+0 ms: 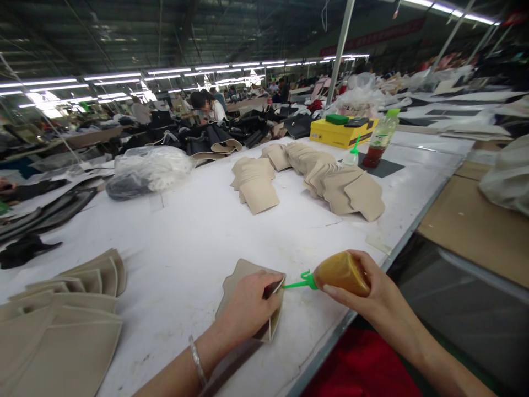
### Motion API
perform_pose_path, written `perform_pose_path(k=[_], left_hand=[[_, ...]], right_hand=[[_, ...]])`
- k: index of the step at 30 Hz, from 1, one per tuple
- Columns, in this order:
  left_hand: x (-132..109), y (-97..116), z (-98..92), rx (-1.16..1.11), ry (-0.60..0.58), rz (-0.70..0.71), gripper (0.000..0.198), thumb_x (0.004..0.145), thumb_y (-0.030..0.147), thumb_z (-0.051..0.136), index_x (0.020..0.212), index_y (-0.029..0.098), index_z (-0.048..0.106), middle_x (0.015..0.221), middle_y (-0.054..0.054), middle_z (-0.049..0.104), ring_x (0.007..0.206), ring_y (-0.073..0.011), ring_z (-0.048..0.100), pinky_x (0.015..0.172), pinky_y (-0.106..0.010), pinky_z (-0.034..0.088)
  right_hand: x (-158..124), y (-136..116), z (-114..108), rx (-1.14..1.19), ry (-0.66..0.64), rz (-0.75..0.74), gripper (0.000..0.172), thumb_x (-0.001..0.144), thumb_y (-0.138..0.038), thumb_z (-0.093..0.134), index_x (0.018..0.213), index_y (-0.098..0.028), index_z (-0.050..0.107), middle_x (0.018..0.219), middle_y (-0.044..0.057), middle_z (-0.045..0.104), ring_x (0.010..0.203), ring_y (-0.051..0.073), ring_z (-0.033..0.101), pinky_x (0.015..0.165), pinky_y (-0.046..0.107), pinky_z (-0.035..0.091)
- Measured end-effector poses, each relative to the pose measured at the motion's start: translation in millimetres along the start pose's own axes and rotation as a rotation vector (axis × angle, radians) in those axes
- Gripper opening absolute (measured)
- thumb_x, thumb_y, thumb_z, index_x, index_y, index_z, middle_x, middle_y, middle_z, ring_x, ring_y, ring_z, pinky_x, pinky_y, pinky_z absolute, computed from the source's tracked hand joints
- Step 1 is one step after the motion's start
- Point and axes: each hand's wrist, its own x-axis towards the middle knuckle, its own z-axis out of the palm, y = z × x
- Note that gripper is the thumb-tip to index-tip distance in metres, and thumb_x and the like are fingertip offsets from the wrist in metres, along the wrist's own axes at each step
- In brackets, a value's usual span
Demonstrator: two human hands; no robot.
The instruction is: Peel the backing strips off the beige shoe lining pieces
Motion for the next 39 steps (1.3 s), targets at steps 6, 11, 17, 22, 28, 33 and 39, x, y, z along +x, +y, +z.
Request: perform_pose_path(k=[6,11,17,22,28,33,39], left_hand=[[-2,-2,3.3,0.036,-0.003,-0.021,0.034,0.078,0.011,0.047,0.097,0.026,0.071,0.091,-0.001,0.068,0.080,-0.0192,0.059,0.070,-0.026,0.039],[-4,-2,5.7,0.077,-0.012,-0.005,0.036,0.081,0.011,0.046,0.104,0.028,0.069,0.091,-0.002,0.065,0.082,-0.0200,0.060,0.072,-0.027,0.039],[-4,-3,4.8,0.132,-0.041,0.016,0.038,0.083,0.013,0.044,0.111,0.027,0.067,0.082,-0.002,0.059,0.077,-0.0197,0.059,0.069,-0.028,0.039],[-3,-3,2.6,0.108,-0.075,0.035,0.039,0.082,0.011,0.043,0.111,0.024,0.066,0.087,-0.003,0.061,0.084,-0.0204,0.062,0.076,-0.028,0.042],[-4,-2,1.7,0.141,-0.099,0.051,0.034,0.084,0.012,0.043,0.108,0.021,0.065,0.088,-0.003,0.060,0.084,-0.0206,0.061,0.076,-0.029,0.044],[-6,-2,0.7,0.128,-0.100,0.064,0.035,0.082,0.010,0.044,0.110,0.021,0.062,0.089,-0.003,0.058,0.085,-0.0192,0.060,0.077,-0.028,0.044],[-4,-4,2.2,0.140,-0.098,0.063,0.037,0.081,0.009,0.044,0.111,0.022,0.062,0.088,-0.002,0.056,0.083,-0.0187,0.058,0.075,-0.028,0.043]], right_hand=[[-4,3,4,-0.115,-0.016,-0.080,0.060,0.062,-0.053,0.083,0.107,-0.025,0.053,0.092,0.003,0.066,0.083,0.027,0.063,0.072,0.036,0.050],[-9,1,6,-0.106,0.036,-0.055,0.065,0.059,-0.056,0.083,0.108,-0.026,0.052,0.091,0.002,0.066,0.082,0.027,0.063,0.070,0.036,0.050],[-17,-7,8,-0.096,0.082,-0.041,0.066,0.057,-0.056,0.083,0.109,-0.026,0.056,0.092,0.003,0.066,0.082,0.027,0.062,0.070,0.036,0.050],[-28,-7,4,-0.101,0.157,-0.002,0.063,0.059,-0.057,0.081,0.109,-0.028,0.056,0.095,0.003,0.065,0.084,0.028,0.062,0.075,0.039,0.050],[-23,-5,4,-0.027,0.127,0.012,0.062,0.058,-0.055,0.082,0.106,-0.024,0.055,0.091,0.004,0.067,0.081,0.028,0.064,0.069,0.036,0.055],[-16,-1,12,-0.020,0.055,0.053,0.064,0.061,-0.055,0.081,0.108,-0.023,0.051,0.092,0.004,0.067,0.082,0.026,0.064,0.070,0.036,0.053],[-20,-1,8,-0.017,0.025,0.095,0.062,0.062,-0.057,0.080,0.106,-0.024,0.052,0.089,0.002,0.067,0.081,0.025,0.063,0.069,0.035,0.051]])
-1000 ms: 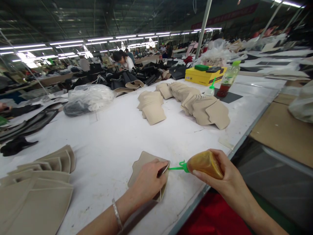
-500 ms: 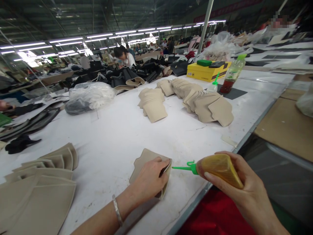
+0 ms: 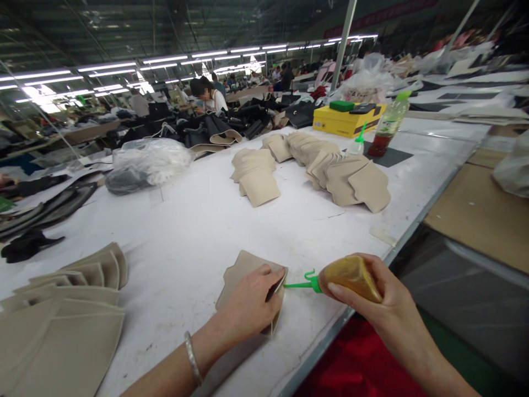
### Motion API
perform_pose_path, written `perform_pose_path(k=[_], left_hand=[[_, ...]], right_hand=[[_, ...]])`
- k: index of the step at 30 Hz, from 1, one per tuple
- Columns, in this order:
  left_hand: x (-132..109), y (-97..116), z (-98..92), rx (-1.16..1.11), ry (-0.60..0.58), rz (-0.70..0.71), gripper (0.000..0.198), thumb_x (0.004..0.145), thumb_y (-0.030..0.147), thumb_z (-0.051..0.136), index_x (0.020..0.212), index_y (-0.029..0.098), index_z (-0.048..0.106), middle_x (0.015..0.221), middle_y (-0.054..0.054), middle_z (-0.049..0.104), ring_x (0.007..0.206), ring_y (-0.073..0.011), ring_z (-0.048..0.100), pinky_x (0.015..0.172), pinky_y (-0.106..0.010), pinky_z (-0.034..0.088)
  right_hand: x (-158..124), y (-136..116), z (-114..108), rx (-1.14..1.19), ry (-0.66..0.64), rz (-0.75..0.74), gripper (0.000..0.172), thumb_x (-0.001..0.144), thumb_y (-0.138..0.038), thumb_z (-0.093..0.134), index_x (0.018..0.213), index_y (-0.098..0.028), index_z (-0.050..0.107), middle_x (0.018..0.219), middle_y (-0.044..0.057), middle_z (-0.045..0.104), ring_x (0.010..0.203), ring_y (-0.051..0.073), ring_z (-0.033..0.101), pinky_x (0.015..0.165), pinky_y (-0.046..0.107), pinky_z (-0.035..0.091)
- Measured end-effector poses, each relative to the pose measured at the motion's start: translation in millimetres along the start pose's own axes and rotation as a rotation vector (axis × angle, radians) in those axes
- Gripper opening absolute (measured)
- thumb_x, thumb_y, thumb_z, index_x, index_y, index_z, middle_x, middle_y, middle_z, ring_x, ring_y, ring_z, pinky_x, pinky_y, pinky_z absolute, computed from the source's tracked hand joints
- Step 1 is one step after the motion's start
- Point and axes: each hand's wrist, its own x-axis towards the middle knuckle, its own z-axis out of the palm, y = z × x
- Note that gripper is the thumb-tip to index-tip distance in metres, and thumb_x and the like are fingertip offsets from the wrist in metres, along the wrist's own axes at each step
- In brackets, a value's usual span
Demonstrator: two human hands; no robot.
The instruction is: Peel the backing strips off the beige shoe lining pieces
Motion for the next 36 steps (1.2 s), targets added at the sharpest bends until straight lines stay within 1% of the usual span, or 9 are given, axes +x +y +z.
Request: perform_pose_path(k=[7,12,16,23,25,29,30,34,36], left_hand=[[-1,0,0.9,-0.009,-0.007,-0.001,0.034,0.083,0.011,0.044,0.109,0.021,0.062,0.087,-0.002,0.056,0.084,-0.0190,0.059,0.076,-0.028,0.044],[-1,0,0.6,0.000,-0.007,-0.012,0.039,0.082,0.011,0.044,0.116,0.021,0.061,0.089,-0.003,0.057,0.085,-0.0194,0.059,0.077,-0.029,0.044],[-2,0,1.2,-0.004,-0.012,-0.009,0.042,0.082,0.011,0.044,0.118,0.022,0.061,0.092,-0.003,0.058,0.087,-0.0195,0.059,0.079,-0.029,0.044],[-2,1,-1.0,-0.001,-0.028,0.006,0.046,0.082,0.010,0.043,0.123,0.023,0.059,0.094,-0.003,0.058,0.089,-0.0197,0.059,0.082,-0.030,0.045],[-1,1,-2.0,-0.007,-0.030,0.003,0.046,0.082,0.010,0.042,0.122,0.023,0.059,0.093,-0.003,0.058,0.089,-0.0196,0.059,0.081,-0.030,0.045],[-2,0,-2.5,0.003,-0.030,0.006,0.050,0.082,0.011,0.042,0.128,0.023,0.057,0.094,-0.003,0.057,0.090,-0.0196,0.059,0.082,-0.030,0.045],[-2,0,-2.4,0.008,-0.032,0.004,0.050,0.082,0.011,0.042,0.128,0.022,0.057,0.094,-0.003,0.057,0.090,-0.0196,0.059,0.083,-0.030,0.045],[-3,0,-2.2,0.011,-0.042,0.002,0.049,0.084,0.013,0.041,0.130,0.022,0.056,0.093,-0.003,0.056,0.090,-0.0193,0.059,0.083,-0.029,0.045],[-3,0,-2.3,0.009,-0.046,0.003,0.051,0.084,0.012,0.041,0.132,0.022,0.055,0.093,-0.003,0.056,0.090,-0.0192,0.059,0.083,-0.030,0.045]], right_hand=[[3,-1,2,0.032,0.037,0.013,0.062,0.060,-0.058,0.081,0.103,-0.023,0.054,0.088,0.002,0.067,0.081,0.025,0.063,0.069,0.035,0.051],[-2,0,6,0.064,-0.002,0.046,0.057,0.063,-0.055,0.081,0.101,-0.022,0.055,0.085,0.002,0.067,0.078,0.023,0.063,0.067,0.032,0.051],[-5,1,4,0.160,-0.070,0.094,0.051,0.066,-0.051,0.080,0.099,-0.021,0.056,0.086,0.003,0.069,0.080,0.023,0.065,0.071,0.032,0.053],[6,8,3,0.082,0.027,0.039,0.058,0.063,-0.056,0.082,0.103,-0.022,0.055,0.090,0.003,0.068,0.082,0.024,0.064,0.071,0.034,0.051],[3,9,3,0.096,-0.004,0.057,0.057,0.064,-0.055,0.081,0.103,-0.022,0.055,0.089,0.002,0.068,0.083,0.024,0.064,0.072,0.034,0.052],[-6,8,3,0.153,-0.190,0.113,0.045,0.070,-0.049,0.080,0.098,-0.022,0.058,0.085,0.001,0.069,0.078,0.021,0.064,0.070,0.030,0.053],[-6,7,3,0.168,-0.208,0.118,0.044,0.070,-0.049,0.079,0.098,-0.022,0.058,0.085,0.001,0.069,0.078,0.021,0.064,0.069,0.030,0.053],[-6,6,3,0.169,-0.098,0.113,0.051,0.067,-0.050,0.081,0.101,-0.022,0.056,0.089,0.002,0.069,0.083,0.024,0.066,0.073,0.033,0.053],[-9,4,3,0.140,-0.093,0.111,0.052,0.067,-0.051,0.081,0.102,-0.021,0.056,0.089,0.003,0.069,0.082,0.025,0.065,0.073,0.034,0.053]])
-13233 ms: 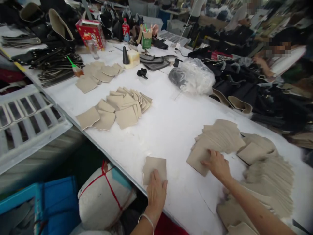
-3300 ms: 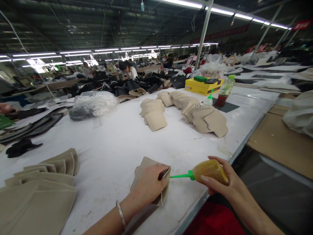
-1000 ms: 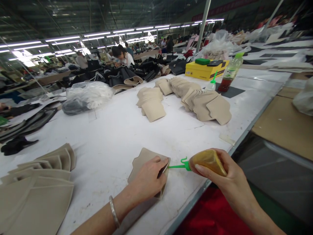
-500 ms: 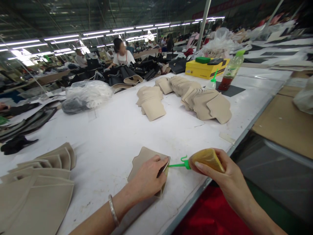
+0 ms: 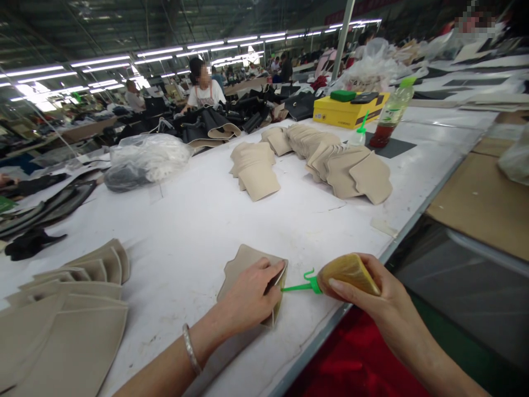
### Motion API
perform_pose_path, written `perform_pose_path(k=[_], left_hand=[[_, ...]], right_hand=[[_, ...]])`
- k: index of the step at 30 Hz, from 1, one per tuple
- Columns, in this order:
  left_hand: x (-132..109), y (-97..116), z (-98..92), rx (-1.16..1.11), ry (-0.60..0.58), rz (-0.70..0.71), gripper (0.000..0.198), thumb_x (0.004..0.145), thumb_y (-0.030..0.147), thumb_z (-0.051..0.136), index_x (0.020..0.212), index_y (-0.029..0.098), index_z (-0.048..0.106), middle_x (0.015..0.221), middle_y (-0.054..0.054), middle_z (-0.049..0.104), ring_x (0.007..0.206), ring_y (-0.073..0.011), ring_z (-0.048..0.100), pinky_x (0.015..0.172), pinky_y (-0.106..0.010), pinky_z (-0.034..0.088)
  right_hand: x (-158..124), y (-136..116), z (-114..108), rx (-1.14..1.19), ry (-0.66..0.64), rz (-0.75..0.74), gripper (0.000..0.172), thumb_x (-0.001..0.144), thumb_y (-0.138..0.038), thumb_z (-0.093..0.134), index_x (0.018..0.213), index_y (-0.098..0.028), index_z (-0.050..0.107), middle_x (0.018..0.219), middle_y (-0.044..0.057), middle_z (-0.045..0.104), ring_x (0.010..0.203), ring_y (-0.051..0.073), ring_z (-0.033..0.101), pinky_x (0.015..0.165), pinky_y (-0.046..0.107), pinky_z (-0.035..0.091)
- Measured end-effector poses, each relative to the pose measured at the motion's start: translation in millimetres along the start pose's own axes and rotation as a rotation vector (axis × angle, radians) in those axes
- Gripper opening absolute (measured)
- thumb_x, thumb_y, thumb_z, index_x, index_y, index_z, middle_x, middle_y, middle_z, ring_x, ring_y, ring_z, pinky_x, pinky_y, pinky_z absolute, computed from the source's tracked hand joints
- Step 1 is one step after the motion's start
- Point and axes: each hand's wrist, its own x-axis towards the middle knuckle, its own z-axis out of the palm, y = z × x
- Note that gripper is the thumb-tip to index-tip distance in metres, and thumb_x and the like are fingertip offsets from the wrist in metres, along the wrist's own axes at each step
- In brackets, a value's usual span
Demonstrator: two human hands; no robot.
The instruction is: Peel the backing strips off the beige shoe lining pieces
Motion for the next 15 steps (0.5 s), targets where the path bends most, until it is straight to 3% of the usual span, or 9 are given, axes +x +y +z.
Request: perform_pose_path(k=[5,10,15], left_hand=[[0,0,-0.1,0.018,-0.004,-0.016,0.053,0.082,0.012,0.041,0.134,0.021,0.053,0.094,-0.003,0.056,0.090,-0.0190,0.059,0.084,-0.029,0.045],[0,0,0.4,0.017,0.000,-0.019,0.051,0.083,0.013,0.042,0.132,0.021,0.054,0.095,-0.003,0.056,0.090,-0.0186,0.059,0.083,-0.029,0.045],[0,0,1.0,0.044,-0.011,-0.021,0.055,0.082,0.013,0.042,0.135,0.019,0.052,0.095,-0.004,0.055,0.090,-0.0193,0.059,0.084,-0.030,0.045]], right_hand=[[-11,-2,2,0.029,-0.121,0.035,0.046,0.067,-0.049,0.080,0.097,-0.022,0.057,0.082,0.001,0.067,0.076,0.022,0.062,0.068,0.031,0.052],[-11,-2,0,-0.021,-0.064,0.001,0.049,0.066,-0.050,0.081,0.098,-0.023,0.056,0.085,0.001,0.067,0.078,0.023,0.062,0.067,0.031,0.052],[-16,-3,3,0.010,-0.129,0.025,0.046,0.067,-0.049,0.079,0.098,-0.022,0.057,0.081,0.001,0.066,0.075,0.022,0.062,0.066,0.031,0.051]])
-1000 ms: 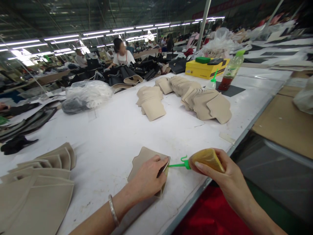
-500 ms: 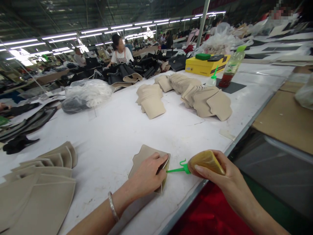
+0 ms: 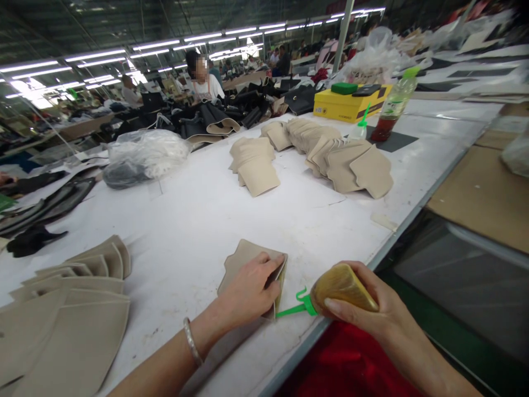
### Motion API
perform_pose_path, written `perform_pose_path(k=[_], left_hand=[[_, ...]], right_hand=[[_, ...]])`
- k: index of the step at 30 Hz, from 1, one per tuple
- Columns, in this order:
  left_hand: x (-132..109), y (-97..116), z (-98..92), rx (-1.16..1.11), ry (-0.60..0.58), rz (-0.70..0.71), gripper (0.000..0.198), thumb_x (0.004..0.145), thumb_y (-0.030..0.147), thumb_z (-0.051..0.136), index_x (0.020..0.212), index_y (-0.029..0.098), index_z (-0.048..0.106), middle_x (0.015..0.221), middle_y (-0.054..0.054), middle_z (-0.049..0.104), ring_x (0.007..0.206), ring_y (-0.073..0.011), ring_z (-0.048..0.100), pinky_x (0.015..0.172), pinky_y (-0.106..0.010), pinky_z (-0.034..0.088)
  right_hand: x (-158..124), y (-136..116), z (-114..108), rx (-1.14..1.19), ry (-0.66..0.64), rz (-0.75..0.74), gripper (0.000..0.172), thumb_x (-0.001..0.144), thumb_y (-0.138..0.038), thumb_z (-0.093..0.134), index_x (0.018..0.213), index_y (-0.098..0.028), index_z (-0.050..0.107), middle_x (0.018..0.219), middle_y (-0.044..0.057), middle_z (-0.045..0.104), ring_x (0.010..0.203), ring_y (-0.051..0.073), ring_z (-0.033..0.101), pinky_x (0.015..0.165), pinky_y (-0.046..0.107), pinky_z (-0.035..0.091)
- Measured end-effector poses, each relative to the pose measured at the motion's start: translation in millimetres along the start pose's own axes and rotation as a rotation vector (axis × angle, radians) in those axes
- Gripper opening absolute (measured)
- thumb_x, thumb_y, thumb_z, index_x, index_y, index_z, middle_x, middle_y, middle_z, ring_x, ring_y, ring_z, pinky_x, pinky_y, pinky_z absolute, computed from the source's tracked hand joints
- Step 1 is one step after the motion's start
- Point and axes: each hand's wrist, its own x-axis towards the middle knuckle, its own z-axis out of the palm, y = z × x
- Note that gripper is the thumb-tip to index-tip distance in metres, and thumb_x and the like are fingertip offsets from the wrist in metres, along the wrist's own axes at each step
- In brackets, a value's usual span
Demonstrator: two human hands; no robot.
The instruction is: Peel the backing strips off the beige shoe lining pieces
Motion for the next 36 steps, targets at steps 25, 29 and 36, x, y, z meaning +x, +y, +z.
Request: perform_pose_path(k=[25,29,36], left_hand=[[1,1,2.7,0.019,0.006,-0.006,0.046,0.083,0.014,0.043,0.127,0.021,0.054,0.095,-0.004,0.055,0.086,-0.0189,0.058,0.078,-0.030,0.044],[1,2,1.5,0.008,-0.002,-0.011,0.045,0.084,0.015,0.043,0.127,0.021,0.055,0.093,-0.003,0.055,0.086,-0.0189,0.058,0.078,-0.030,0.044],[2,-1,1.8,-0.007,-0.005,-0.016,0.052,0.084,0.016,0.045,0.136,0.020,0.051,0.096,-0.004,0.055,0.086,-0.0190,0.058,0.079,-0.030,0.044]], right_hand=[[6,5,-10,-0.003,-0.032,-0.064,0.056,0.067,-0.046,0.081,0.109,-0.025,0.051,0.089,0.001,0.064,0.081,0.022,0.062,0.071,0.031,0.052],[4,5,-7,-0.020,0.000,-0.075,0.055,0.065,-0.047,0.082,0.107,-0.025,0.054,0.086,0.000,0.064,0.078,0.022,0.062,0.069,0.030,0.052],[5,7,-8,0.003,-0.036,-0.049,0.055,0.065,-0.049,0.082,0.106,-0.026,0.054,0.086,0.001,0.065,0.079,0.024,0.063,0.070,0.032,0.053]])
